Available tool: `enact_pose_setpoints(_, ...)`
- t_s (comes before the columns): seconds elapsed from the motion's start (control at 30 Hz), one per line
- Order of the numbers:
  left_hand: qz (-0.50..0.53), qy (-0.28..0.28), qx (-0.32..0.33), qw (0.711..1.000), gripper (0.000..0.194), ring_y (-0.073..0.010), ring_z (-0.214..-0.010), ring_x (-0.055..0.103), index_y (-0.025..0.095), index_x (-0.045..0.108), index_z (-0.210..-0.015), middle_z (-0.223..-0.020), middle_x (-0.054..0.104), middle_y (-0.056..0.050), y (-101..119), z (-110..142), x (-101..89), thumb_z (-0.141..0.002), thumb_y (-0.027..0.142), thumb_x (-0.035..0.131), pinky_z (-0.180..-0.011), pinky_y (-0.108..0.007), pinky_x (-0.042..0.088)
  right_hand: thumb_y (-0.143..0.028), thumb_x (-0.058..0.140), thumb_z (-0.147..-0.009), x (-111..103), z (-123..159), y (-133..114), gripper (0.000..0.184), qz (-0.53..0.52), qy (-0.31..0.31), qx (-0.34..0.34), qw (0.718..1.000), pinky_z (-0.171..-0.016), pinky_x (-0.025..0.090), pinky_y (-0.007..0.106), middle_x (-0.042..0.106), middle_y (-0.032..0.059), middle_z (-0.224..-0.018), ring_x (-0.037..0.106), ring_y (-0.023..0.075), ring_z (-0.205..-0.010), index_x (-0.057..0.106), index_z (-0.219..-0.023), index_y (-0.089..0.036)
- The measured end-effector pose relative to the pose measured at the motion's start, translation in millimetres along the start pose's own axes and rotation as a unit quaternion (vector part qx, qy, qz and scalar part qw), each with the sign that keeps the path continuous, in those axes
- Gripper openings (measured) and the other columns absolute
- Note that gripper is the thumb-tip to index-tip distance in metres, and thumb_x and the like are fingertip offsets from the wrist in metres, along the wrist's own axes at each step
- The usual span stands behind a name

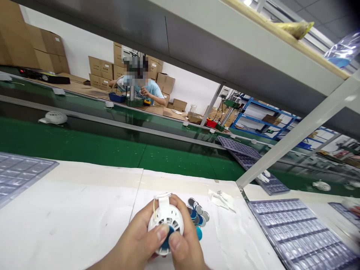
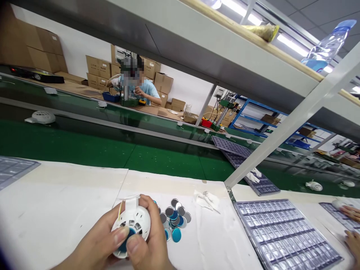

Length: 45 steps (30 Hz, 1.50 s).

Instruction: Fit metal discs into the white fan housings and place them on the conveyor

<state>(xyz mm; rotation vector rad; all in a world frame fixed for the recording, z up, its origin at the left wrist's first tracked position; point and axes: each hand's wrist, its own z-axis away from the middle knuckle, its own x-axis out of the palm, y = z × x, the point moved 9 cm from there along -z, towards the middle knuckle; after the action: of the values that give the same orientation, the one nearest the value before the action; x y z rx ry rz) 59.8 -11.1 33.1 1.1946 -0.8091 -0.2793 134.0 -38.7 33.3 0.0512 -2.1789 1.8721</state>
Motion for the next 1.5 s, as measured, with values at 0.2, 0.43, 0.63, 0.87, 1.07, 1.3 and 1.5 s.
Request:
enact_pose_setpoints(0.2, 0.013, -0.053, 0.018, 0.998, 0.058, -0.0153, -0.065, 0.049, 0.021, 0.052, -0.121, -0.082, 0.061, -0.004, -1.6, -0.8, 7.1, -0.079, 0.059, 0.063, -0.057, -0.028, 0.041, -0.063, 0.079, -0.061, 0.5, -3.7, 10.4, 0.087, -0.071, -0.051, 0.077, 0.993, -0.046, 0.051, 0.026, 0.062, 0.0036, -0.084, 0.056, 0.0153, -0.057, 0.042, -0.13, -0.024)
enact_pose_setpoints(0.43, 0.015, -0.032, 0.014, 0.999, 0.056, -0.0097, -0.056, 0.039, 0.02, 0.053, -0.115, -0.074, 0.053, 0.001, -4.4, -1.6, 0.7, -0.077, 0.061, 0.065, -0.048, -0.023, 0.032, -0.069, 0.072, -0.064, 9.4, -0.3, 4.5, 0.085, -0.076, -0.044, 0.099, 0.991, -0.05, 0.054, 0.032, 0.062, 0.0036, -0.084, 0.058, 0.0162, -0.052, 0.043, -0.131, -0.024)
enact_pose_setpoints(0.63, -0.044, -0.056, 0.037, 0.997, 0.055, -0.0111, -0.057, 0.042, 0.019, 0.051, -0.115, -0.069, 0.051, 0.002, -3.2, -6.4, 3.4, -0.08, 0.06, 0.062, -0.051, -0.024, 0.036, -0.068, 0.066, -0.069, 5.4, -2.6, 7.5, 0.083, -0.11, -0.018, 0.102, 0.989, -0.046, 0.054, 0.034, 0.062, 0.0032, -0.073, 0.061, 0.0213, -0.051, 0.041, -0.131, -0.019)
enact_pose_setpoints(0.87, -0.051, -0.065, 0.028, 0.996, 0.054, -0.0093, -0.055, 0.038, 0.019, 0.047, -0.116, -0.067, 0.05, 0.005, 0.8, -11.9, 2.9, -0.078, 0.053, 0.067, -0.048, -0.022, 0.032, -0.067, 0.06, -0.078, 8.8, -5.9, 11.2, 0.079, -0.108, -0.051, 0.096, 0.988, -0.054, 0.056, 0.037, 0.06, -0.0003, -0.064, 0.064, 0.0233, -0.051, 0.036, -0.136, -0.018)
enact_pose_setpoints(1.07, -0.05, -0.076, 0.007, 0.996, 0.051, -0.0132, -0.065, 0.047, 0.021, 0.048, -0.114, -0.077, 0.054, 0.002, -3.4, -12.7, 2.7, -0.078, 0.05, 0.069, -0.058, -0.026, 0.04, -0.061, 0.06, -0.08, 0.3, -9.1, 9.0, 0.064, -0.085, -0.042, 0.055, 0.994, -0.045, 0.05, 0.029, 0.062, 0.0014, -0.07, 0.059, 0.0185, -0.05, 0.046, -0.127, -0.021)
enact_pose_setpoints(1.3, 0.007, -0.014, -0.015, 1.0, 0.049, -0.0152, -0.068, 0.052, 0.021, 0.05, -0.112, -0.077, 0.059, 0.0, -2.8, -15.9, -12.5, -0.076, 0.046, 0.072, -0.062, -0.027, 0.043, -0.069, 0.047, -0.087, -0.5, -12.0, 2.2, 0.067, 0.019, -0.069, 0.05, 0.996, -0.068, 0.053, 0.035, 0.065, 0.0061, -0.09, 0.063, 0.0196, -0.069, 0.046, -0.135, -0.022)
enact_pose_setpoints(1.5, -0.029, 0.121, 0.017, 0.992, 0.038, -0.0146, -0.057, 0.053, 0.025, 0.053, -0.112, -0.07, 0.061, 0.002, 22.0, -29.2, -57.2, -0.08, 0.041, 0.068, -0.049, -0.023, 0.041, -0.055, 0.045, -0.095, -24.4, -17.9, 13.9, 0.045, 0.12, 0.005, -0.013, 0.993, -0.065, 0.049, 0.03, 0.061, 0.0086, -0.107, 0.061, 0.0212, -0.088, 0.048, -0.129, -0.025)
